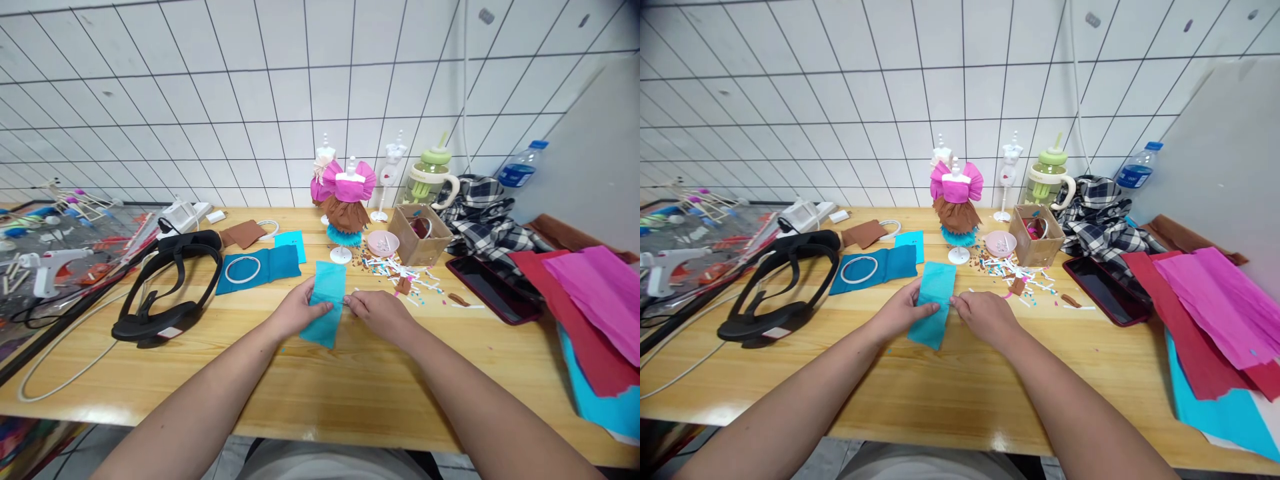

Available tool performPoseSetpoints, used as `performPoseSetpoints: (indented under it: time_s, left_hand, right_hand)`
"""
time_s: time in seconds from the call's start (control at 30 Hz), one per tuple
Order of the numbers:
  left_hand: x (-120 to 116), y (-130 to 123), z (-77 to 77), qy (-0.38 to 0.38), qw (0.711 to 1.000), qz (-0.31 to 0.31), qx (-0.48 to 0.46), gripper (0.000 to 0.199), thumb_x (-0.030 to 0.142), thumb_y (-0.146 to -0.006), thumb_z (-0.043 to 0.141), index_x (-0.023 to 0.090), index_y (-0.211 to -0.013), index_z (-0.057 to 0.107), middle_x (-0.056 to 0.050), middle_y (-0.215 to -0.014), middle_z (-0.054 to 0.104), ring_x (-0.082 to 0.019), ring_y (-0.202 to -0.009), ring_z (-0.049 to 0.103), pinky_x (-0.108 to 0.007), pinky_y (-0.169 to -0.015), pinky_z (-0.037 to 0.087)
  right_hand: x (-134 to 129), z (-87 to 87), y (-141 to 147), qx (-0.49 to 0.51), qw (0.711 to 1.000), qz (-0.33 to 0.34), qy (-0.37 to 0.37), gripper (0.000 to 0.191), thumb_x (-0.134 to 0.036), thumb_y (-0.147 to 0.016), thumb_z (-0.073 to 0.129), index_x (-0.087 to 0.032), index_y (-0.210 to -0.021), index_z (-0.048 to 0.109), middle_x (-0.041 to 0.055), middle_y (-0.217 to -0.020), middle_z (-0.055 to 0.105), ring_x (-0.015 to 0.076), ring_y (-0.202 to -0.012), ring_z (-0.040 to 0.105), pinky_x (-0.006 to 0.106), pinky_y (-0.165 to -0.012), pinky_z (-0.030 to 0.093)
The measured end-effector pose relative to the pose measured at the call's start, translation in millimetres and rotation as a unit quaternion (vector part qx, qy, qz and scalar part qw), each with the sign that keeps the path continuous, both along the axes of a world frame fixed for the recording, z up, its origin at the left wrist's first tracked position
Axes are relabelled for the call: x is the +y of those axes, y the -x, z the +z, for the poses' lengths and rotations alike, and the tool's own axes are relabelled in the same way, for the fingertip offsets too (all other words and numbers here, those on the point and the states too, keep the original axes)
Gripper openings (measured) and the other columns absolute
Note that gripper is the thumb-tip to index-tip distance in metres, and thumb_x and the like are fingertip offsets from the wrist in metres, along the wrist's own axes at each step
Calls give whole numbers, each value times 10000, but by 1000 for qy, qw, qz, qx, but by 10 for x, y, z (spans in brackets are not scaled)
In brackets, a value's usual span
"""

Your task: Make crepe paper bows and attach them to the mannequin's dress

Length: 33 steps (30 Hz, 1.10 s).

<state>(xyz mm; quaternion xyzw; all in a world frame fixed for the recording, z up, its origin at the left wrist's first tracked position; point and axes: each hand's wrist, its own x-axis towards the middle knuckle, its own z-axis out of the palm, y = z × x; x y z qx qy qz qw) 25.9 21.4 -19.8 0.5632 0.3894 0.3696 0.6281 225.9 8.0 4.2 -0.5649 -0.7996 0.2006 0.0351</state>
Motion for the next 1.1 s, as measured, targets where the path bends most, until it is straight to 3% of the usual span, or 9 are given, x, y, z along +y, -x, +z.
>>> performPoseSetpoints:
  time_s: [0.5,1.1]
  left_hand:
    - [-22,-29,36,-15,999,7,28,535,265,-675,772,147,-1147,548,-86,-1084,698,-246,-977,658,-362,-853,517]
    - [-46,-40,27,-24,999,11,34,536,252,-680,748,157,-1165,541,-70,-1069,692,-224,-923,660,-344,-820,516]
  right_hand:
    - [-22,-18,8,58,998,-3,7,509,-454,-997,208,-218,-757,589,23,-813,684,162,-780,606,260,-635,300]
    - [-36,40,38,8,1000,7,4,480,-475,-998,234,-242,-897,642,26,-888,709,181,-813,625,274,-607,283]
